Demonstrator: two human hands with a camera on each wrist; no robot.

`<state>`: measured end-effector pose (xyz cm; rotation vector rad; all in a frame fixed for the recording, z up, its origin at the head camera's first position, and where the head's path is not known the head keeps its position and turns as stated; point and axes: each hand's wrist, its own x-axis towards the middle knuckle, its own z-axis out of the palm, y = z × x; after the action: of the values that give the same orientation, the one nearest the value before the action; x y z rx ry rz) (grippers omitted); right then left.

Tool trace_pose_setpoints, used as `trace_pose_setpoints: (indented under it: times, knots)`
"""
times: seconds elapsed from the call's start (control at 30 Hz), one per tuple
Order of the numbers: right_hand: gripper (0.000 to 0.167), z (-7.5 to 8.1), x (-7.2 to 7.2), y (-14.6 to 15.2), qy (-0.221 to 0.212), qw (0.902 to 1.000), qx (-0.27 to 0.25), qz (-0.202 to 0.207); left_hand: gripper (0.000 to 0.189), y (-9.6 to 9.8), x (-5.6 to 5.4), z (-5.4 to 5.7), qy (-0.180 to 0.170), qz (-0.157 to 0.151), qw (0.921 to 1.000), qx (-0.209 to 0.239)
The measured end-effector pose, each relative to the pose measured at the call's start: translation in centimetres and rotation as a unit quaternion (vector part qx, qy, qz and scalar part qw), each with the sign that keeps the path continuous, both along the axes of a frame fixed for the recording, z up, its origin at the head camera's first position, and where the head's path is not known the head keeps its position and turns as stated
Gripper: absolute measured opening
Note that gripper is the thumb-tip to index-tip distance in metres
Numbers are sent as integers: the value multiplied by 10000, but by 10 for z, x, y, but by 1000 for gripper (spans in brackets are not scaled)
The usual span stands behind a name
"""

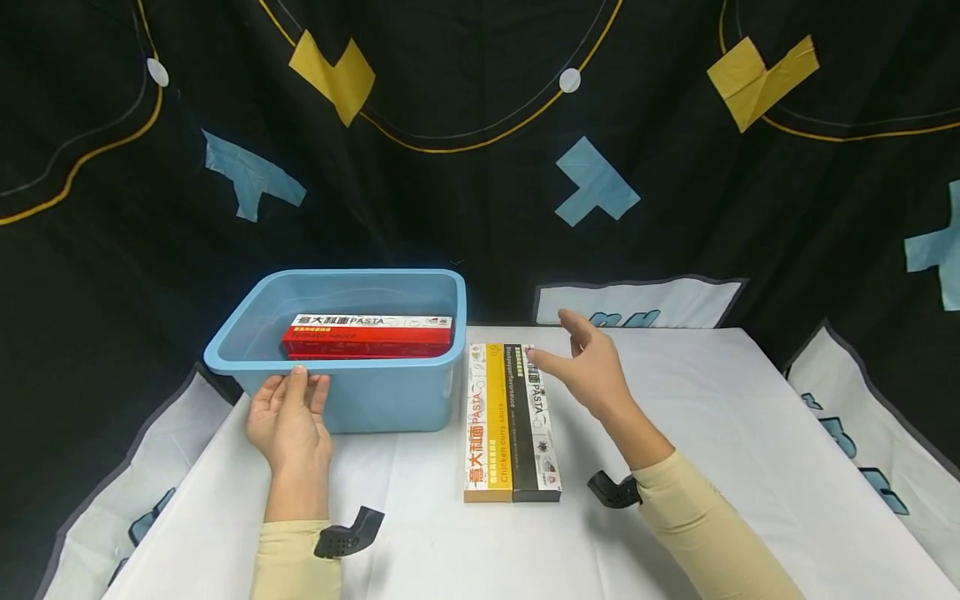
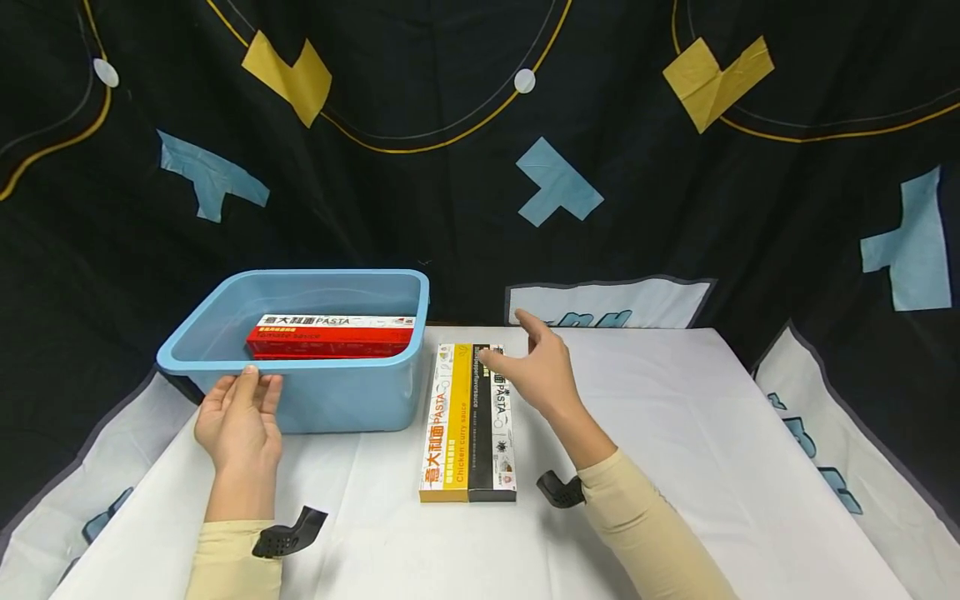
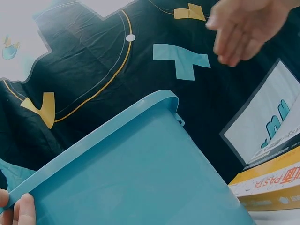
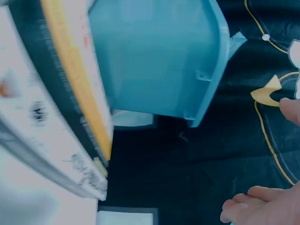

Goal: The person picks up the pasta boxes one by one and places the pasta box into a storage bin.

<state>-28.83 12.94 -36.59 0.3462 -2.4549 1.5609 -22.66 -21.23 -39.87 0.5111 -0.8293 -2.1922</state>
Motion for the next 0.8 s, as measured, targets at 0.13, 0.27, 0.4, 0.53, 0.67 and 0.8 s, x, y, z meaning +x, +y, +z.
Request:
trace_pose_setpoints:
  times: [0.13,0.27,0.4,0.53,0.67,0.8]
  knots:
    - [89,-16,10,6,-352,9987,354,-93,50,0,0,0,1,29,10000,10]
    - [92,-31,19,5,-584,9965,596,-96,51,0,-1,1,-19,26,10000,2]
    - [98,-47,25,-1,-790,9931,861,-28,53,1,-1,1,-45,0,10000,-60]
    - [105,-63,29,-11,-1030,9861,1303,51,54,1,-1,1,-42,-8,10000,-59]
    - [112,-76,29,-22,-1117,9790,1686,251,53,1,-1,1,-39,8,10000,-64]
    - [117,-86,29,-26,-989,9738,1973,542,51,1,0,1,-33,26,10000,-51]
